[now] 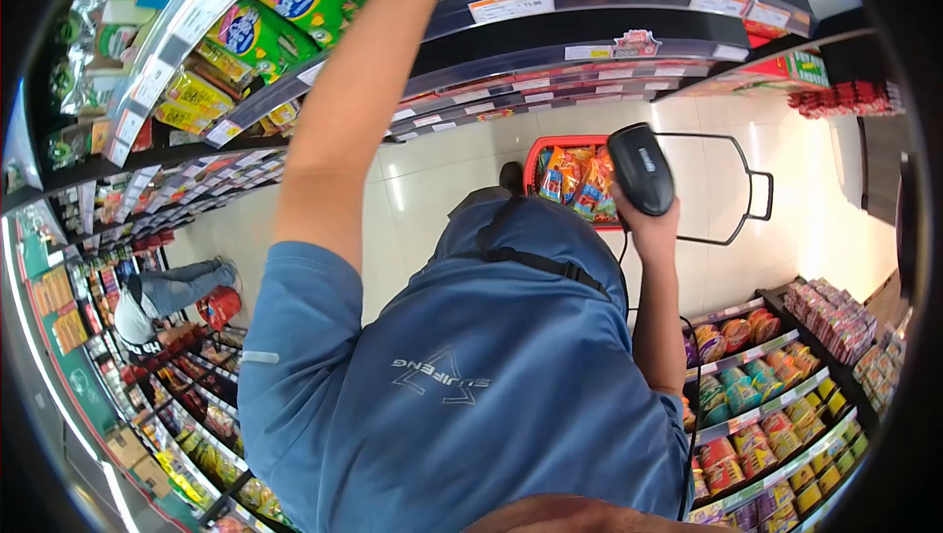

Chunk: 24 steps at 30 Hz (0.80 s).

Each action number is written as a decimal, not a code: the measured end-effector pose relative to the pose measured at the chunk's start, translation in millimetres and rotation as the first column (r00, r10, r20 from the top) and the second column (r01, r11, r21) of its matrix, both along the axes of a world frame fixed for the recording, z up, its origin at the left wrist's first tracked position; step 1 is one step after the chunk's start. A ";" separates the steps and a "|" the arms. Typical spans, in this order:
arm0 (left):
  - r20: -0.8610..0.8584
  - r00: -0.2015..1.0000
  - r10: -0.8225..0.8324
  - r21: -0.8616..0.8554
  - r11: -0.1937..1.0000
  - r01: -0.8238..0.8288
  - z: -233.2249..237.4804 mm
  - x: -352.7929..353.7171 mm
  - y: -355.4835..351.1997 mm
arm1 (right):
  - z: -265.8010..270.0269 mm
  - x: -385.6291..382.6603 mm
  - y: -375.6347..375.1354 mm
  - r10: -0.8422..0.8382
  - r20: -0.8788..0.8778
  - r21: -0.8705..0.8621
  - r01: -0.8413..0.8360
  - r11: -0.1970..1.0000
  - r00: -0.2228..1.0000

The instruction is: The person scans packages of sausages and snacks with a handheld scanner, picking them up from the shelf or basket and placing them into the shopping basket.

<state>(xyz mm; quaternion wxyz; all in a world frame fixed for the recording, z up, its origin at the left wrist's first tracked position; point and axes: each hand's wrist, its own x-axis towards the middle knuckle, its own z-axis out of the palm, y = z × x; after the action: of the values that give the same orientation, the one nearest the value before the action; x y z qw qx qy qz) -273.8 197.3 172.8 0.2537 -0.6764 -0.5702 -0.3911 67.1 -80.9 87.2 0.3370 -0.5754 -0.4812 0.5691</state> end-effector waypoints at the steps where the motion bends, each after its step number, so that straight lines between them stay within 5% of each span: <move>1: 0.056 0.998 -0.037 0.022 0.999 0.036 3.8 14.5 -4.7 | 3.6 1.9 7.3 -0.013 -0.037 0.079 0.016 0.997 0.999; 3: 0.357 0.932 -0.058 -0.020 0.997 0.070 20.5 45.5 -33.0 | 14.6 -0.5 24.5 -0.080 -0.096 0.179 0.096 0.979 0.992; 4: 0.353 0.923 -0.156 0.086 0.987 0.134 29.1 54.4 -44.6 | 23.5 -3.9 34.1 -0.137 -0.118 0.200 0.158 0.967 0.984; 6: 0.620 0.690 -0.373 0.142 0.918 0.369 36.4 72.7 -61.2 | 40.5 -8.3 53.3 -0.085 -0.137 0.329 0.126 0.936 0.987; 8: 0.654 0.643 -0.398 0.181 0.908 0.377 34.2 82.2 -70.2 | 47.6 -17.1 70.0 -0.051 -0.245 0.369 0.141 0.919 0.968; 9: 0.641 0.589 -0.492 0.341 0.870 0.356 36.1 88.7 -74.1 | 56.7 -25.9 75.2 0.033 -0.386 0.365 0.120 0.923 0.922; 15: 0.907 0.318 -0.277 0.094 0.867 0.489 21.9 92.6 -118.9 | 52.1 -51.7 89.1 0.190 -0.379 0.381 -0.034 0.924 0.906; 18: 0.805 0.467 -0.365 0.090 0.854 0.512 0.6 95.9 -128.7 | 47.5 -66.2 91.4 0.249 -0.353 0.352 -0.118 0.928 0.902; 24: 0.796 0.520 -0.310 -0.069 0.807 0.586 -0.6 77.8 -141.5 | 26.1 -59.8 82.9 0.254 -0.490 0.324 -0.096 0.941 0.834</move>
<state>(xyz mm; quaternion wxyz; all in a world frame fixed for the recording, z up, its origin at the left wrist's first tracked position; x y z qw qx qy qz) -196.0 55.8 172.3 -0.2344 -0.6084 -0.4811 -0.5860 7.2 2.0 113.3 0.4811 -0.2963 -0.4990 0.6571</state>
